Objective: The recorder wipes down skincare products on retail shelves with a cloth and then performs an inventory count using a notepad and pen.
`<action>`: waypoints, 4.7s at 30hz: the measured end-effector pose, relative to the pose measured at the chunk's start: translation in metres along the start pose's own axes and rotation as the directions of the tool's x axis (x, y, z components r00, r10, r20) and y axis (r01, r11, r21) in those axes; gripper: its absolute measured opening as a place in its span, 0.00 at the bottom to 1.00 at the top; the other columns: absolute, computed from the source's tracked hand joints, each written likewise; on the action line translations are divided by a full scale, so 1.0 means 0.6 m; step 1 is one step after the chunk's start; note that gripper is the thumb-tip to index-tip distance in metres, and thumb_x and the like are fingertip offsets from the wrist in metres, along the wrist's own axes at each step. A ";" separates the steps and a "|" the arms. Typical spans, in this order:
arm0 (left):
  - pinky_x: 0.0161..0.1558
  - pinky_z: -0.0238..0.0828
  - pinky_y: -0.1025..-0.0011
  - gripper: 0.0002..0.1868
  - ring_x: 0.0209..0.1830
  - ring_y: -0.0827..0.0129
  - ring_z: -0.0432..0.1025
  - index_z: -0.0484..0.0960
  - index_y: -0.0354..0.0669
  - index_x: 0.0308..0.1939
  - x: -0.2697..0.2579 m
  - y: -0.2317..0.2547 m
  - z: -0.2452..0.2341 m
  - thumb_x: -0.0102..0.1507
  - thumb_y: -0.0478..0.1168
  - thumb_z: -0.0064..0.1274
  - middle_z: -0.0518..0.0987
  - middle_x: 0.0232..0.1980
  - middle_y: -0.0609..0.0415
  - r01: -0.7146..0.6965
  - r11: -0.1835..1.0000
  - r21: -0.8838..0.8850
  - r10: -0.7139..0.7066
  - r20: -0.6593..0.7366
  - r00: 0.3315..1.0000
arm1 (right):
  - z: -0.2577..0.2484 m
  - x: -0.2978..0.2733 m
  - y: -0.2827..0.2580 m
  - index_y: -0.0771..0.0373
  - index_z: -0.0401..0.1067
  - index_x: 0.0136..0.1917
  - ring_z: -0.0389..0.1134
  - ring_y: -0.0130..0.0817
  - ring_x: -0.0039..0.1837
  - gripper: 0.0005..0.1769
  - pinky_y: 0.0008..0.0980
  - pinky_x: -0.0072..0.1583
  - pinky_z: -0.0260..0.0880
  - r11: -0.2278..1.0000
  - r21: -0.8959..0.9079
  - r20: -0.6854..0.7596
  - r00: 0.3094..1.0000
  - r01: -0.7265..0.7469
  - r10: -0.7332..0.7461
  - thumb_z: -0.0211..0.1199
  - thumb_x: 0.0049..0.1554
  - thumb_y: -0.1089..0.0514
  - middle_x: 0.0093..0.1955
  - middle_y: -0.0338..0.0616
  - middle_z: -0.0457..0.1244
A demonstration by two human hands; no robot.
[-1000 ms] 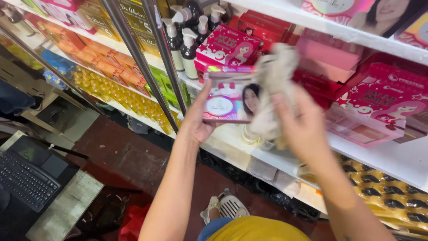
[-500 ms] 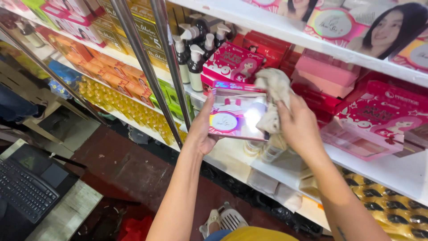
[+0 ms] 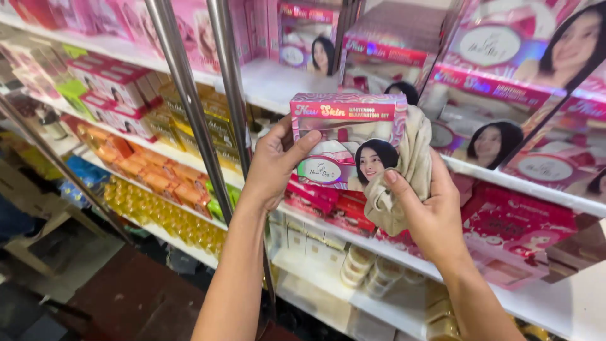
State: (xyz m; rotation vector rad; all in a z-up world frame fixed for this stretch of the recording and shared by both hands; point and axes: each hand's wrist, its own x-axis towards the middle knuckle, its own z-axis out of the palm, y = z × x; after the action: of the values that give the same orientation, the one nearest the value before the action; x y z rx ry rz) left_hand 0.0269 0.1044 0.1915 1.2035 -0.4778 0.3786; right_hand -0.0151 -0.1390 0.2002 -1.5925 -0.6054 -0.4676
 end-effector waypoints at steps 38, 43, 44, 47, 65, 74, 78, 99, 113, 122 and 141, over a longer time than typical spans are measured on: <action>0.71 0.59 0.68 0.50 0.74 0.62 0.63 0.44 0.37 0.81 0.225 -0.077 0.014 0.63 0.40 0.59 0.66 0.76 0.40 -0.236 0.885 0.401 0.123 0.287 0.950 | 0.074 0.109 0.052 0.61 0.64 0.68 0.62 0.62 0.61 0.39 0.51 0.58 0.67 0.457 -0.873 -0.020 0.925 0.168 -0.379 0.69 0.43 0.70 0.61 0.61 0.58; 0.75 0.53 0.66 0.52 0.79 0.60 0.57 0.43 0.37 0.81 0.223 -0.073 0.004 0.61 0.37 0.62 0.59 0.80 0.38 -0.318 0.859 0.401 0.199 0.312 0.929 | 0.083 0.103 0.055 0.61 0.64 0.69 0.61 0.62 0.60 0.40 0.54 0.60 0.66 0.421 -0.871 0.024 0.878 0.254 -0.479 0.69 0.43 0.70 0.60 0.62 0.57; 0.75 0.55 0.65 0.53 0.79 0.60 0.57 0.42 0.39 0.81 0.222 -0.066 0.003 0.60 0.36 0.61 0.58 0.81 0.39 -0.286 0.894 0.345 0.178 0.313 0.933 | 0.084 0.103 0.058 0.61 0.65 0.69 0.62 0.62 0.61 0.40 0.53 0.59 0.67 0.443 -0.858 0.019 0.878 0.260 -0.479 0.69 0.43 0.71 0.60 0.62 0.57; 0.77 0.50 0.63 0.53 0.82 0.58 0.52 0.42 0.39 0.82 0.225 -0.072 -0.016 0.60 0.33 0.58 0.52 0.83 0.39 -0.276 0.928 0.250 0.194 0.308 0.932 | 0.092 0.103 0.049 0.62 0.65 0.68 0.62 0.62 0.60 0.40 0.52 0.58 0.67 0.471 -0.834 0.027 0.875 0.286 -0.483 0.69 0.42 0.71 0.59 0.61 0.57; 0.74 0.61 0.57 0.34 0.73 0.43 0.64 0.64 0.33 0.72 0.524 -0.036 -0.123 0.62 0.31 0.54 0.69 0.72 0.35 -0.442 0.426 0.789 0.642 0.080 0.762 | 0.164 0.534 -0.028 0.67 0.71 0.59 0.62 0.63 0.62 0.31 0.52 0.59 0.66 0.332 -0.906 0.176 0.948 0.261 -0.265 0.74 0.47 0.51 0.66 0.65 0.55; 0.69 0.60 0.53 0.39 0.69 0.32 0.62 0.59 0.30 0.74 0.622 -0.040 -0.127 0.59 0.33 0.55 0.63 0.72 0.23 -0.362 0.363 0.859 0.563 0.107 0.819 | 0.164 0.651 0.018 0.66 0.72 0.62 0.73 0.43 0.56 0.34 0.40 0.57 0.72 0.663 -0.734 0.044 0.965 -0.145 0.260 0.75 0.44 0.54 0.54 0.52 0.70; 0.70 0.60 0.50 0.42 0.69 0.27 0.62 0.56 0.30 0.75 0.628 -0.057 -0.141 0.60 0.34 0.57 0.59 0.74 0.19 -0.380 0.318 0.869 0.556 0.154 0.817 | 0.156 0.669 0.054 0.65 0.75 0.60 0.76 0.37 0.47 0.28 0.35 0.49 0.77 0.813 -0.520 0.128 0.917 -0.263 0.378 0.72 0.45 0.59 0.50 0.48 0.72; 0.58 0.69 0.54 0.32 0.57 0.40 0.74 0.71 0.32 0.64 0.599 -0.020 -0.118 0.57 0.38 0.58 0.79 0.54 0.31 -0.001 0.537 0.843 0.266 -0.169 0.949 | 0.157 0.662 0.059 0.63 0.73 0.59 0.76 0.33 0.46 0.25 0.34 0.47 0.78 0.853 -0.419 0.200 0.884 -0.312 0.422 0.70 0.47 0.61 0.49 0.45 0.73; 0.55 0.68 0.60 0.32 0.51 0.50 0.72 0.75 0.32 0.64 0.603 -0.019 -0.133 0.64 0.50 0.65 0.73 0.50 0.41 -0.353 0.524 0.775 0.667 -0.115 0.736 | 0.133 0.608 -0.046 0.65 0.73 0.61 0.77 0.36 0.49 0.23 0.39 0.50 0.81 0.955 -0.158 0.223 0.933 -0.252 0.283 0.67 0.51 0.65 0.51 0.46 0.72; 0.67 0.71 0.64 0.26 0.61 0.60 0.75 0.64 0.34 0.65 0.513 0.071 -0.123 0.74 0.43 0.61 0.77 0.61 0.45 -0.614 0.565 0.551 0.753 -0.040 0.657 | 0.131 0.533 -0.107 0.70 0.72 0.59 0.78 0.41 0.51 0.20 0.42 0.52 0.82 0.991 0.087 0.261 0.963 -0.097 0.071 0.68 0.53 0.67 0.53 0.50 0.72; 0.59 0.80 0.56 0.13 0.53 0.56 0.80 0.73 0.42 0.53 0.154 0.176 -0.108 0.67 0.40 0.57 0.82 0.51 0.45 -0.206 0.947 -0.248 0.116 -0.334 0.935 | 0.120 0.375 -0.169 0.67 0.77 0.50 0.74 0.24 0.47 0.11 0.29 0.50 0.78 0.972 0.118 0.120 0.969 0.201 -0.215 0.71 0.56 0.60 0.46 0.37 0.70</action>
State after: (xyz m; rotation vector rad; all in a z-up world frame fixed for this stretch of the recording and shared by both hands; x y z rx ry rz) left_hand 0.0593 0.2018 0.3072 0.8109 -0.3387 0.6152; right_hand 0.0922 -0.0376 0.4107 -1.4736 -0.8907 -0.4797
